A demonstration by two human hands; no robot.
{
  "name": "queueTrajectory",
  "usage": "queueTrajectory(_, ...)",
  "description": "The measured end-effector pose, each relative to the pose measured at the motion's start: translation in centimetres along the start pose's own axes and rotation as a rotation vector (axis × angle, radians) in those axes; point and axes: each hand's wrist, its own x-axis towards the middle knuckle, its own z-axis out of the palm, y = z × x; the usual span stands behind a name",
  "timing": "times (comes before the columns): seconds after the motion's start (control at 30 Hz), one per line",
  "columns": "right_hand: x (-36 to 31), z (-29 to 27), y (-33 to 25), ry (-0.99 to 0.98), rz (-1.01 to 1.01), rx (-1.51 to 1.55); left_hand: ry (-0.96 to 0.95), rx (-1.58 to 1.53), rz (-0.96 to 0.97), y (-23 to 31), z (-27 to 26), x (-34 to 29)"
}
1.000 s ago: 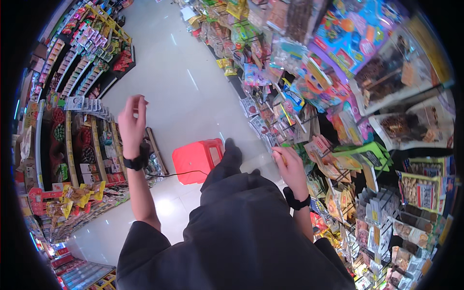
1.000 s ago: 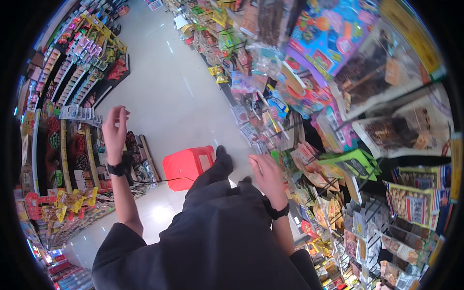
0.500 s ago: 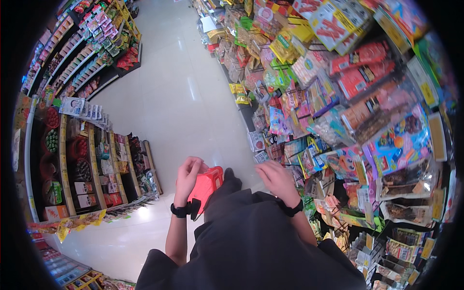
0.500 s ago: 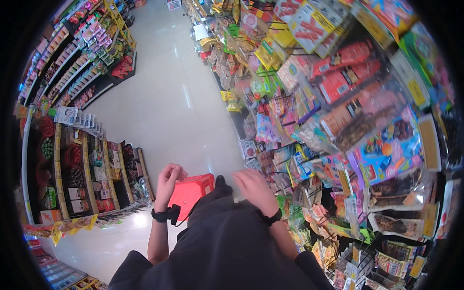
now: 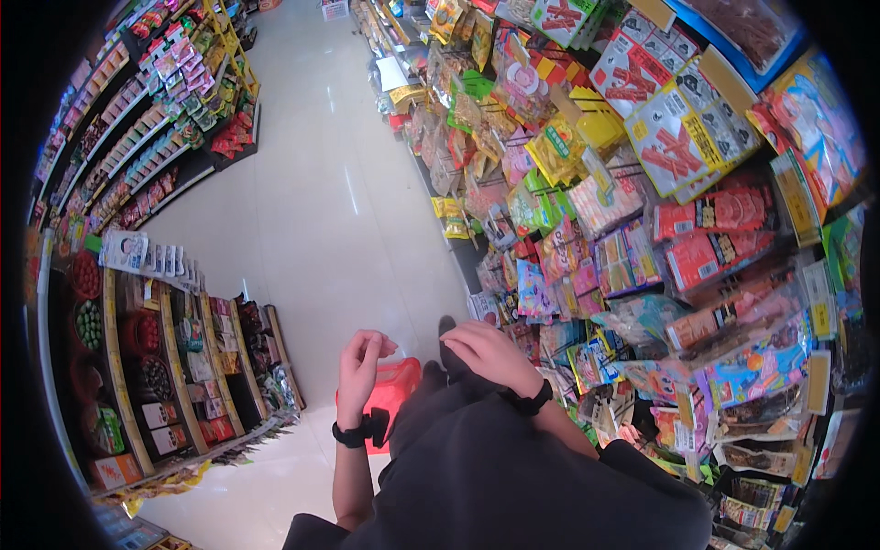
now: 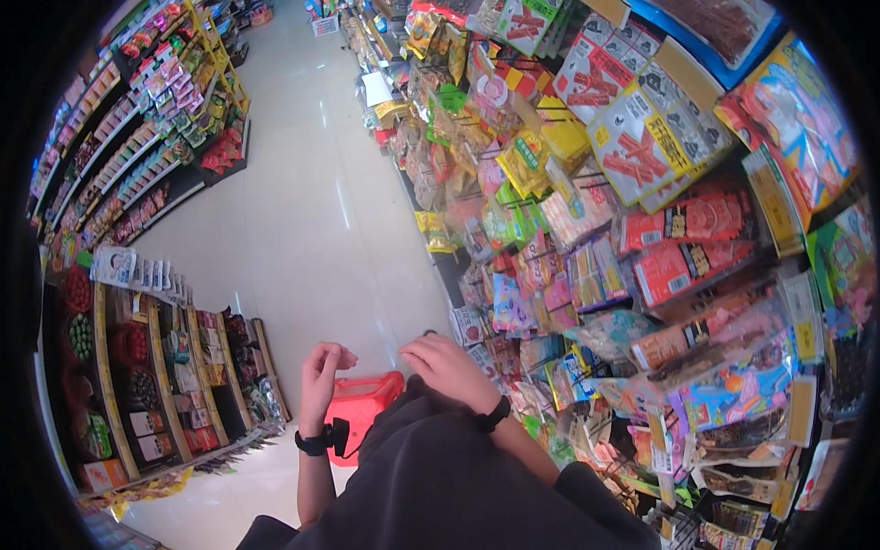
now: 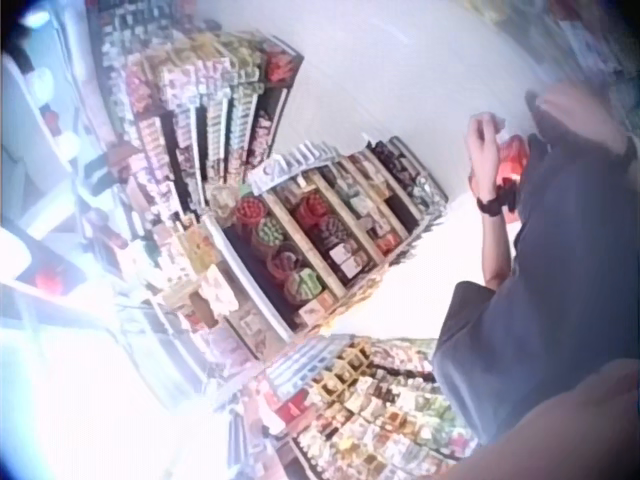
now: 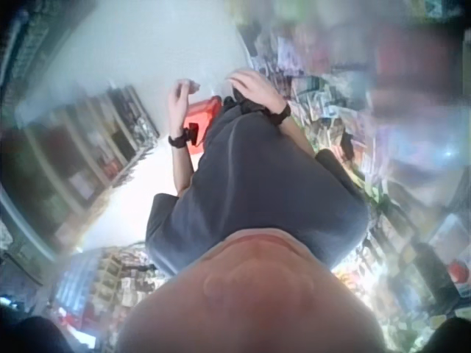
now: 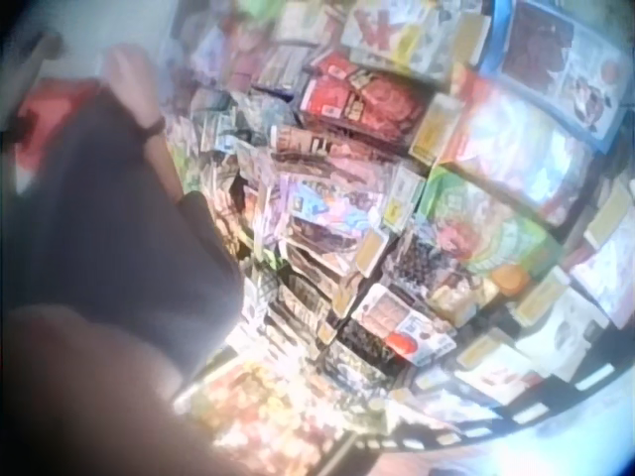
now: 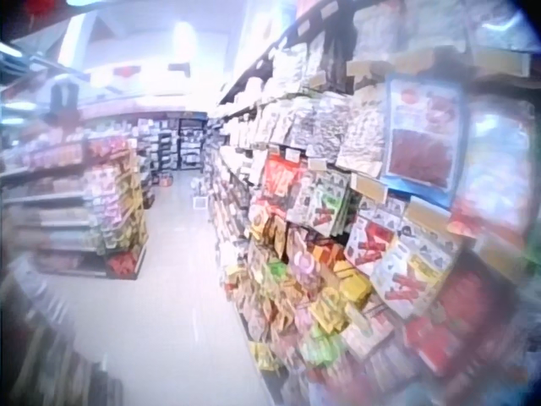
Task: Organize snack packages on a retail shelf in a convenience store.
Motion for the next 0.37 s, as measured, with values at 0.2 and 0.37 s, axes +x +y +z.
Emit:
queueTrajectory(0.2, 9.0, -2.5, 5.2, 0.095, -0.055, 0.093, 0.116, 0.091, -0.067, 1.4, -1.2, 5.3)
queueTrajectory(0.37, 17.8, -5.7, 8.1, 0.095, -0.064, 0.137, 0.208, 0.142, -0.098, 4.7, -2.6, 10.4)
